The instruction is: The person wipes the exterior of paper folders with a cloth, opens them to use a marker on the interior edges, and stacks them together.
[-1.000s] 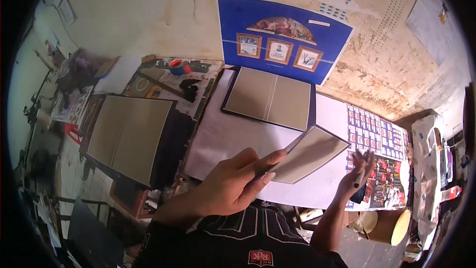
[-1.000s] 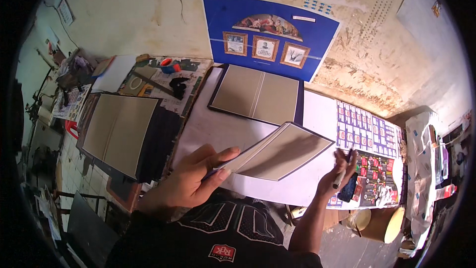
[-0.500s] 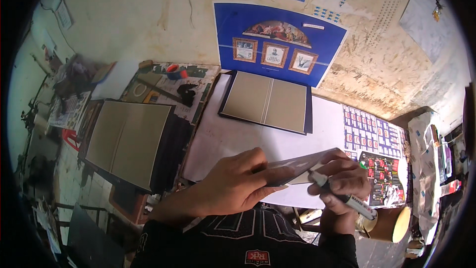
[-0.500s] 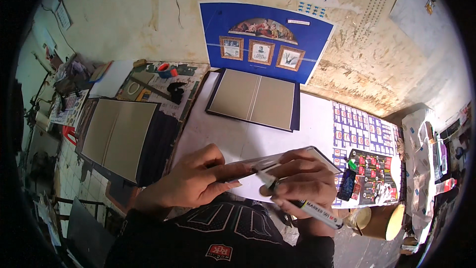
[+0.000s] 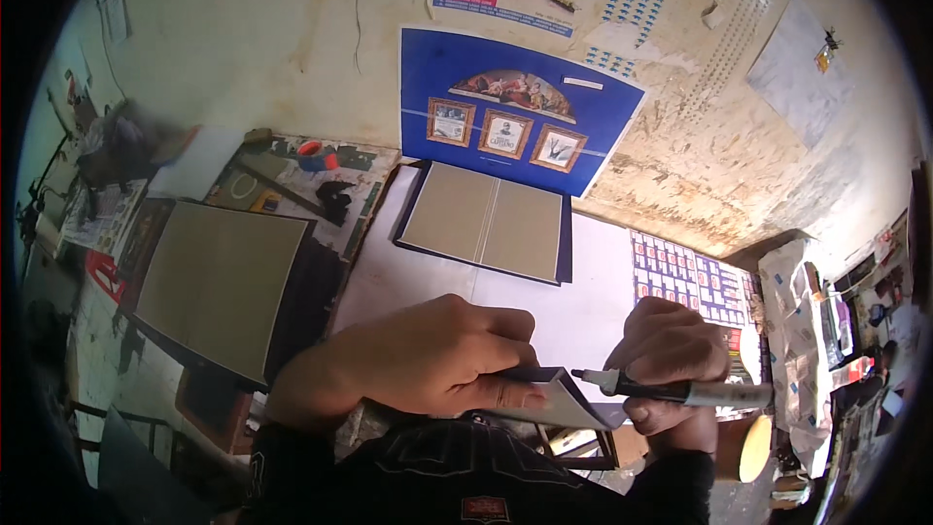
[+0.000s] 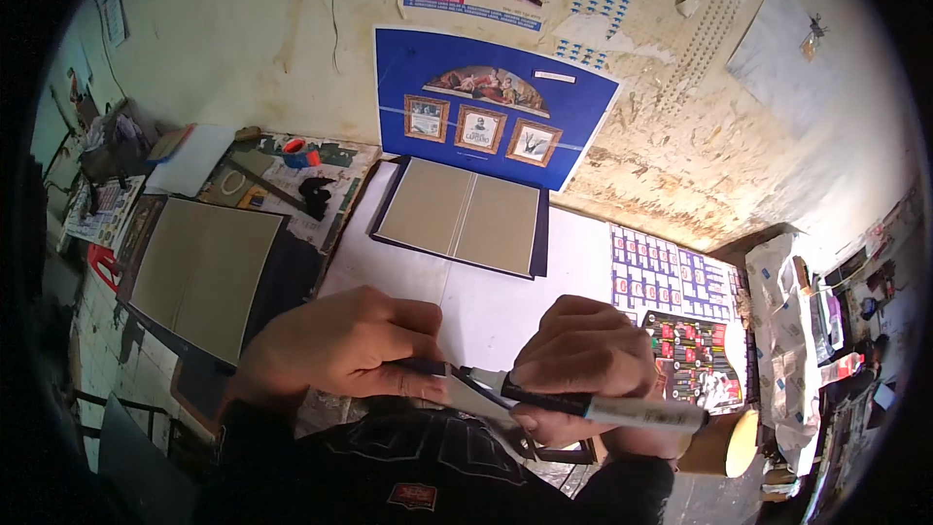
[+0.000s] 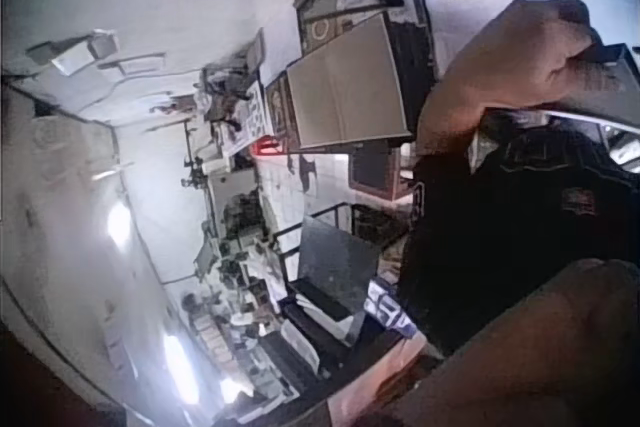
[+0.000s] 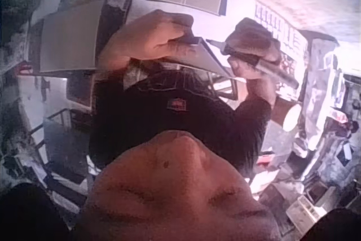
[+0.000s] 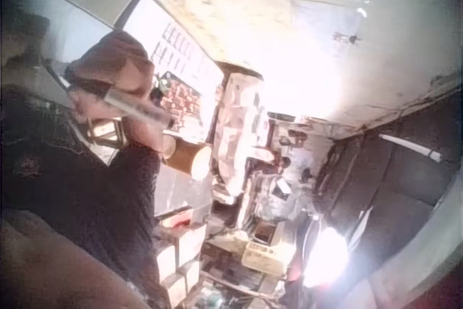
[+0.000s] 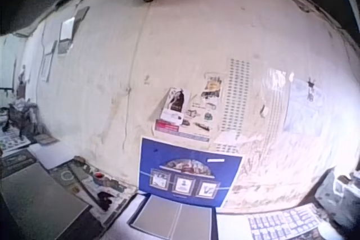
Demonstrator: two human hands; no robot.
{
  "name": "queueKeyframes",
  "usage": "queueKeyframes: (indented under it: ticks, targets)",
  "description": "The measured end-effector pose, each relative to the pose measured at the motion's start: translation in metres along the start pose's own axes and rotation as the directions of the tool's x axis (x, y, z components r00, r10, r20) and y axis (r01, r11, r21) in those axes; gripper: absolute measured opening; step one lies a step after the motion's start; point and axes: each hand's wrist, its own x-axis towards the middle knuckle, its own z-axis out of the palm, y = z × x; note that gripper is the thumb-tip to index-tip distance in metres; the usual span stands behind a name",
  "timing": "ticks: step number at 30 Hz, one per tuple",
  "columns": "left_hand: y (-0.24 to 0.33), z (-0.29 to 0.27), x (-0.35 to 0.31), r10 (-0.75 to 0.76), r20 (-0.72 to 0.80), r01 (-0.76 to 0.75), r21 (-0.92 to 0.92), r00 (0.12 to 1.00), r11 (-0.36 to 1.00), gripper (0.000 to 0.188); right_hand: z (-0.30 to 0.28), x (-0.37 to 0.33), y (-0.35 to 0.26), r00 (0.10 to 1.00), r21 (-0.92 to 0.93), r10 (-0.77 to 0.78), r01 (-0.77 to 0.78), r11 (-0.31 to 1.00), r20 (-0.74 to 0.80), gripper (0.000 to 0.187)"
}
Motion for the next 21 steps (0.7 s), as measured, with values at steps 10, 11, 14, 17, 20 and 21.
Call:
queueKeyframes:
  ticks: [10, 11, 14, 17, 20, 21]
  targets:
    - [0.007, -0.016, 0.016, -0.024, 0.296, 0.081, -0.18, 0.955, 0.98, 0.036, 0.016, -0.015, -0.004, 0.976, -0.084, -0.159, 0.148, 0.985, -0.146, 0.027]
    - [0.008, -0.017, 0.018, -0.027, 0.298, 0.084, -0.181, 0.954, 0.98, 0.036, 0.018, -0.022, 0.001, 0.966, -0.079, -0.168, 0.155, 0.985, -0.195, 0.027]
    - [0.014, -0.026, 0.024, -0.043, 0.33, 0.083, -0.107, 0.943, 0.991, 0.04, 0.021, -0.034, 0.004, 0.944, -0.09, -0.173, 0.154, 0.984, -0.283, 0.027]
    - [0.014, -0.042, 0.045, -0.047, 0.4, 0.063, -0.028, 0.915, 0.998, 0.036, 0.019, -0.053, -0.007, 0.904, -0.094, -0.021, -0.021, 0.995, -0.427, 0.026]
    - [0.026, -0.063, 0.081, -0.541, 0.519, 0.456, 0.295, 0.661, 0.84, 0.048, 0.021, -0.066, 0.014, 0.877, -0.155, -0.033, -0.047, 0.987, -0.48, 0.023]
    - [0.008, -0.058, 0.1, -0.519, 0.558, 0.438, 0.285, 0.647, 0.853, 0.048, 0.021, -0.082, 0.024, 0.873, -0.149, 0.01, -0.095, 0.984, -0.488, 0.028]
